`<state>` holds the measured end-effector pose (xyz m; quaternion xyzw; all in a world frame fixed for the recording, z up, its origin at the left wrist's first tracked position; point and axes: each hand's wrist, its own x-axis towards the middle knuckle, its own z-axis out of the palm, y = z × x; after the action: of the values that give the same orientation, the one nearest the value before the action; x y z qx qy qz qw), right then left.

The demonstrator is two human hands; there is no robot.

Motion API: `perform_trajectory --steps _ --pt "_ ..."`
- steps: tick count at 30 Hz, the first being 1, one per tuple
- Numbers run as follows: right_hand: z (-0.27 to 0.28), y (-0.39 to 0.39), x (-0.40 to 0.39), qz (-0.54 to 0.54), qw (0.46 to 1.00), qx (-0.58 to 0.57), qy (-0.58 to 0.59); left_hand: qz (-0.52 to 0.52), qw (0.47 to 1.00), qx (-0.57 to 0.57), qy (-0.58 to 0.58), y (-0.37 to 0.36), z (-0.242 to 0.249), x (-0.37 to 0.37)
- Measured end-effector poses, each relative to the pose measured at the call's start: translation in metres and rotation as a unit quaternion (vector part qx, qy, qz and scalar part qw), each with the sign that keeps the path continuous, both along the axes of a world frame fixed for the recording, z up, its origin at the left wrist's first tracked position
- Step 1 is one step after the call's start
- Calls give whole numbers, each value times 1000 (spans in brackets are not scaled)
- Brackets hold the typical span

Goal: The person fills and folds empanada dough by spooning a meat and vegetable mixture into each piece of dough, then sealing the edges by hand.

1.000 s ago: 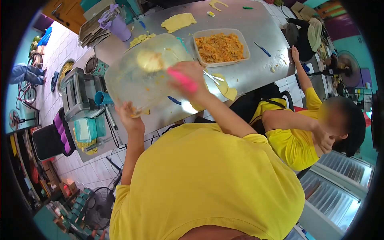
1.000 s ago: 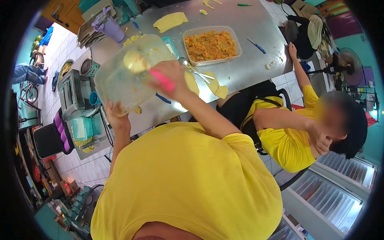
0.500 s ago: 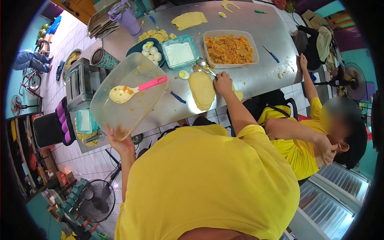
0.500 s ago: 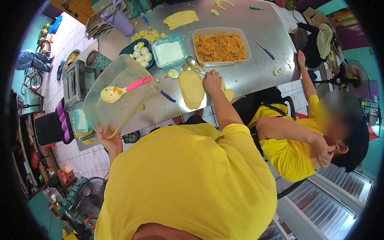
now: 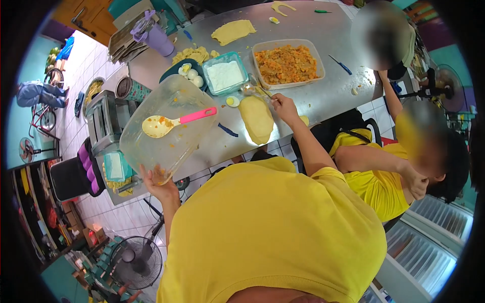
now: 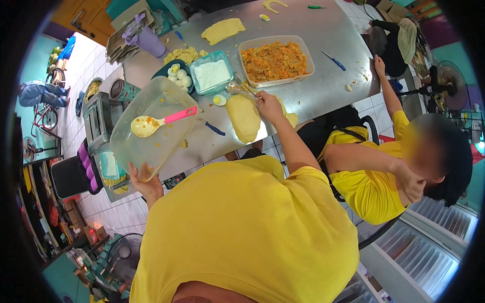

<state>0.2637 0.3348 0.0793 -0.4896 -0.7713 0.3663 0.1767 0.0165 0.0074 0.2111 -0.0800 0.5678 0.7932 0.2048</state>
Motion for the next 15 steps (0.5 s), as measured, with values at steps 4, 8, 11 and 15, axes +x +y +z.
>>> perform_trajectory --steps 4,8,11,15 --pt "-8 12 15 -12 983 -155 92 -6 1000 6 -1 11 1 -2" --pt "14 18 23 -57 965 -171 191 -14 1000 15 -3 17 2 -4" --pt "12 39 24 -160 972 -89 146 -24 999 37 11 20 2 -5" --pt "12 52 20 -189 981 22 -25 -55 997 49 -4 30 8 -5"
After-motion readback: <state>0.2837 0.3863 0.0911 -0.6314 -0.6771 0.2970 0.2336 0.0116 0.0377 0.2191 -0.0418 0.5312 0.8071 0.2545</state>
